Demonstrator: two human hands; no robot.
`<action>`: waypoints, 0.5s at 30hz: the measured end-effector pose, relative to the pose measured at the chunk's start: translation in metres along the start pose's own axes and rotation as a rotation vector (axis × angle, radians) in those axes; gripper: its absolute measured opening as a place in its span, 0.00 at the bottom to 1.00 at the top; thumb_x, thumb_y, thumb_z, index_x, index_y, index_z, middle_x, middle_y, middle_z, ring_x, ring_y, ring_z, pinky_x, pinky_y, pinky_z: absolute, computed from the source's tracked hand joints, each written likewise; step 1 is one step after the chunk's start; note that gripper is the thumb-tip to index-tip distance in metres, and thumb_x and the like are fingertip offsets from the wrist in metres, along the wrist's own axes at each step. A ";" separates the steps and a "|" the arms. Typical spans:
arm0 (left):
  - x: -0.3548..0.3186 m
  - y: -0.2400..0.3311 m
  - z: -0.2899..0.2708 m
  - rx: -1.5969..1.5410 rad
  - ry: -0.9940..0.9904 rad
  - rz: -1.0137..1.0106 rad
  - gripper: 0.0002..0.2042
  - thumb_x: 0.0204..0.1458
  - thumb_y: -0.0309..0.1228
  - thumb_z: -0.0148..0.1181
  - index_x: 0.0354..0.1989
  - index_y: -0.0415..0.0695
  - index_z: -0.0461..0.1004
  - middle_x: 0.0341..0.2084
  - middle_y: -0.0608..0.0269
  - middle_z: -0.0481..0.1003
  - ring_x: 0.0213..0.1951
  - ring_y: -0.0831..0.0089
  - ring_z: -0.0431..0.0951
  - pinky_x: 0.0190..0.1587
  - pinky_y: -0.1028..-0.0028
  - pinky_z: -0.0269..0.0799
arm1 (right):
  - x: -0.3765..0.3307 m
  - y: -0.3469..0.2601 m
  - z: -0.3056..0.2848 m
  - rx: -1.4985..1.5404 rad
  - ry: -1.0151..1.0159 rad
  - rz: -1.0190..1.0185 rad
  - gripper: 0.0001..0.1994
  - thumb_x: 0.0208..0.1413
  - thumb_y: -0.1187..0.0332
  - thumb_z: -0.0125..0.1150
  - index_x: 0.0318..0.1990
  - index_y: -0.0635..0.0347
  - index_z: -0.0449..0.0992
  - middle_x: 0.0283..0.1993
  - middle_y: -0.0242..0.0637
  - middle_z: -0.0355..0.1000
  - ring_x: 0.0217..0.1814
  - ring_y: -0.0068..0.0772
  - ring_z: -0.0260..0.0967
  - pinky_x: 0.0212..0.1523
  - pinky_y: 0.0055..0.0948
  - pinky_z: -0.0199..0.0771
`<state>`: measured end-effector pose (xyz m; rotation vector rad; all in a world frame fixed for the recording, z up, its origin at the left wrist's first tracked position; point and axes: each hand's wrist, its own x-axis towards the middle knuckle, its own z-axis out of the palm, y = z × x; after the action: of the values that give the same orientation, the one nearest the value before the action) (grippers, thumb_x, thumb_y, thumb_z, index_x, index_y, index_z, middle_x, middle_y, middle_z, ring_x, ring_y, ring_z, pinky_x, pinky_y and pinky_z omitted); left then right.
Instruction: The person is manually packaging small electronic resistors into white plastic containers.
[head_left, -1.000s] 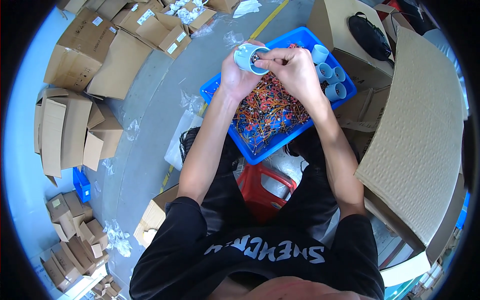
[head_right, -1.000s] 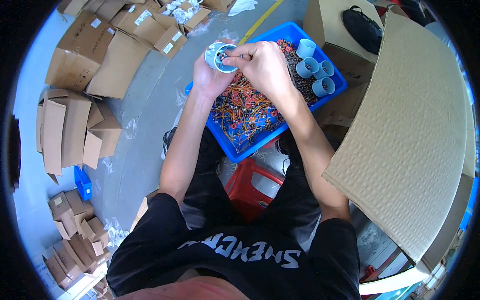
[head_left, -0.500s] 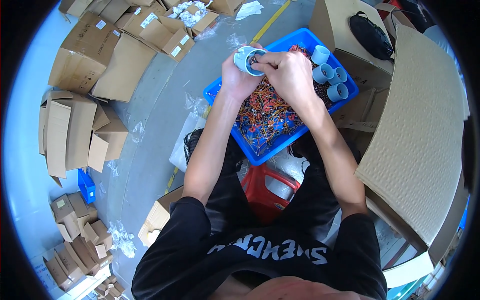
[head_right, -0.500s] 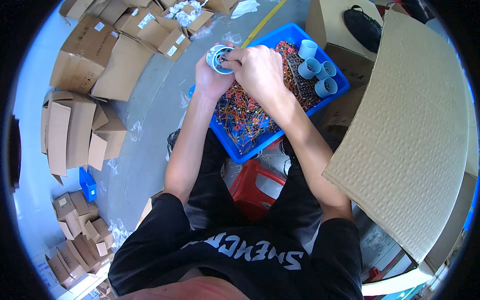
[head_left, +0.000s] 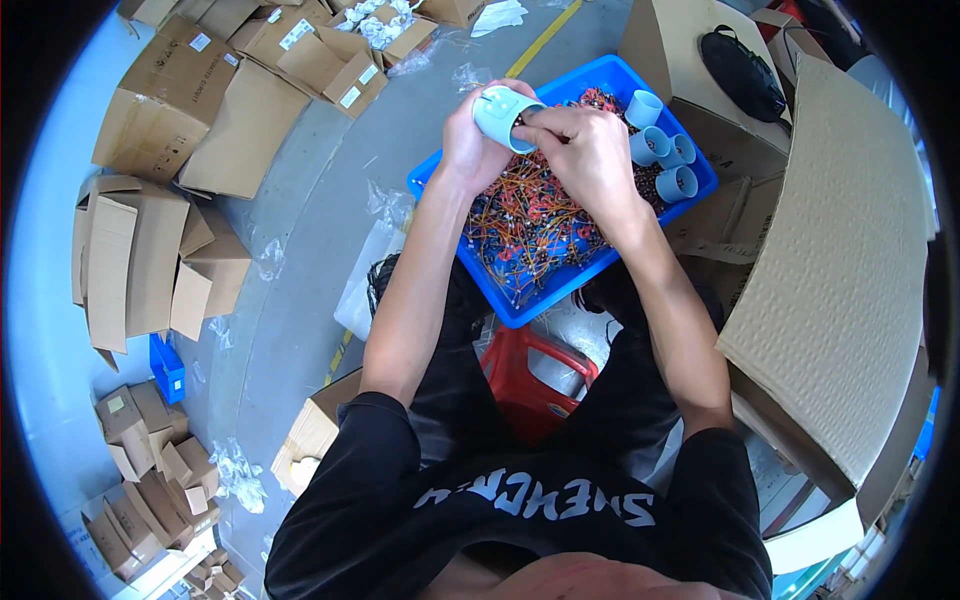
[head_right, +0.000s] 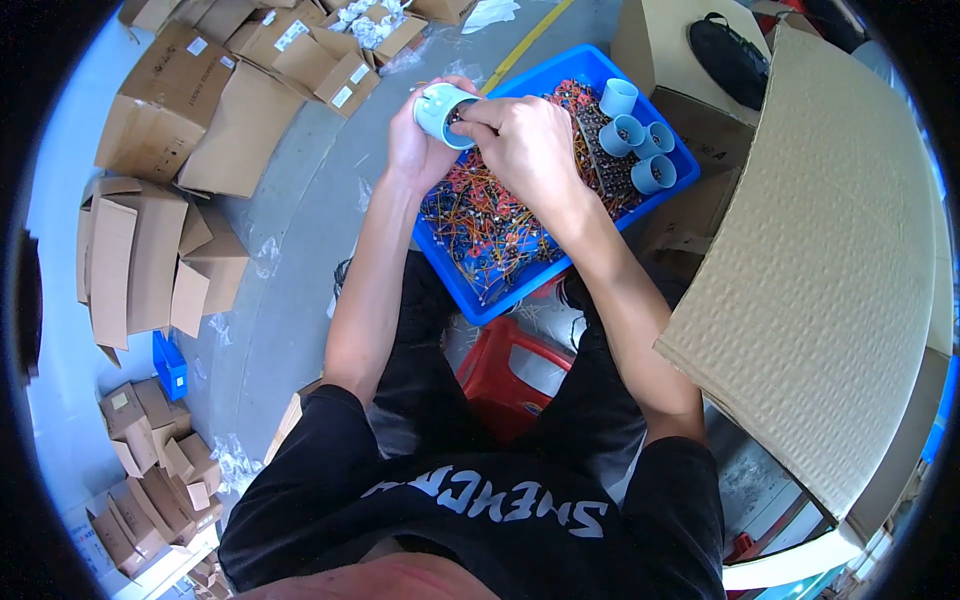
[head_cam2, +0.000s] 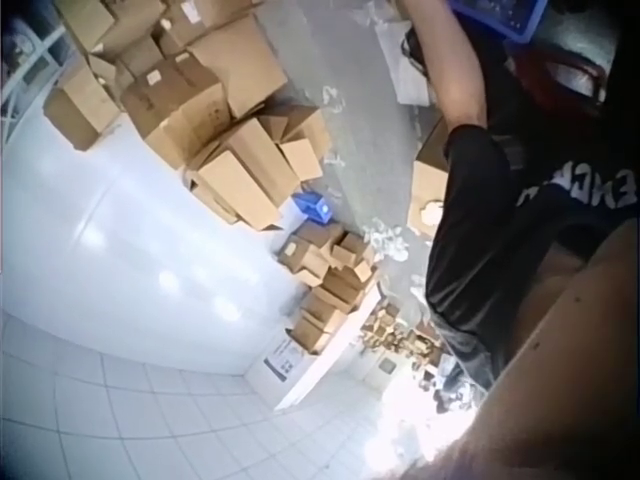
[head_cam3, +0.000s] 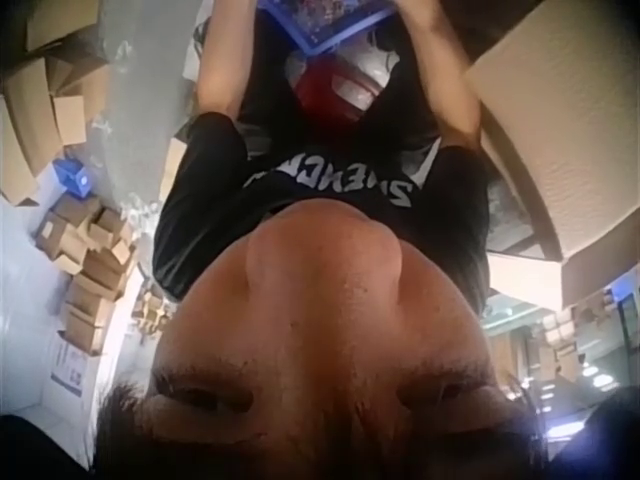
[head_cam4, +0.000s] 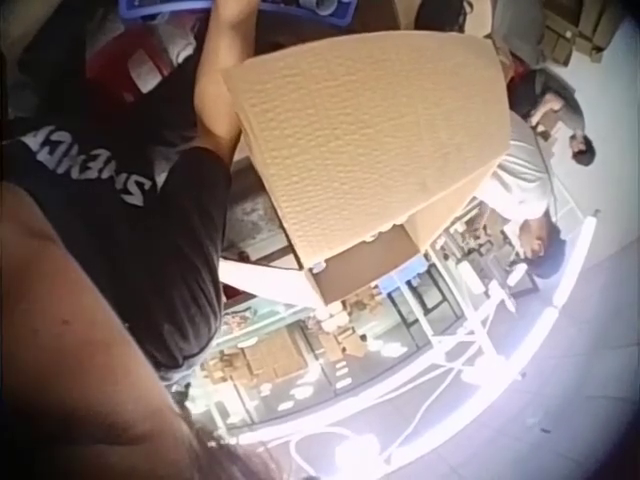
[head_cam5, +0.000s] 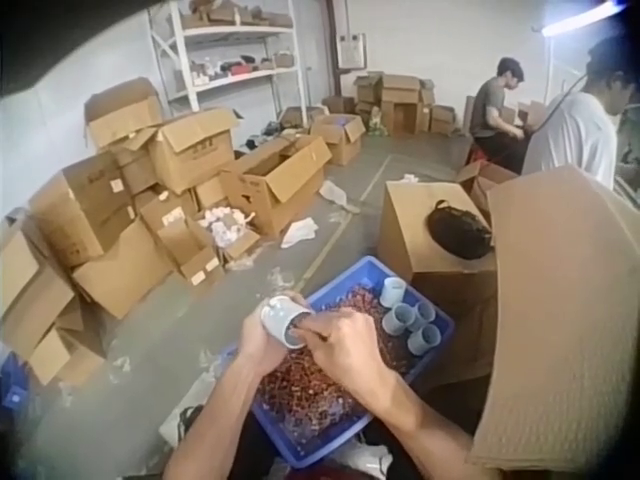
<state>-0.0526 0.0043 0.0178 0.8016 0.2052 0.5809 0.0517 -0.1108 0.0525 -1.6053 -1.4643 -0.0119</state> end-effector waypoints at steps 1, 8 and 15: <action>0.000 0.000 0.001 0.014 0.014 0.008 0.18 0.61 0.38 0.34 0.39 0.38 0.70 0.37 0.56 0.73 0.42 0.65 0.73 0.47 0.67 0.68 | 0.000 0.001 0.001 -0.014 0.016 -0.021 0.04 0.43 0.69 0.63 0.27 0.53 0.82 0.25 0.39 0.75 0.25 0.43 0.73 0.28 0.36 0.72; 0.003 0.001 0.001 0.079 0.061 0.047 0.18 0.61 0.37 0.33 0.39 0.38 0.70 0.37 0.55 0.73 0.42 0.64 0.73 0.48 0.66 0.68 | -0.004 0.004 0.006 -0.108 0.065 -0.082 0.03 0.43 0.68 0.63 0.25 0.53 0.81 0.25 0.37 0.76 0.22 0.40 0.71 0.30 0.34 0.70; 0.008 0.005 -0.003 -0.101 0.155 -0.037 0.20 0.59 0.38 0.35 0.43 0.33 0.70 0.42 0.50 0.72 0.43 0.62 0.73 0.48 0.64 0.70 | 0.005 -0.010 -0.002 -0.090 0.045 -0.050 0.10 0.41 0.66 0.68 0.32 0.57 0.79 0.24 0.37 0.73 0.26 0.37 0.71 0.33 0.32 0.69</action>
<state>-0.0493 0.0131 0.0195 0.6539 0.3292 0.6140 0.0465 -0.1099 0.0621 -1.6298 -1.4872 -0.1438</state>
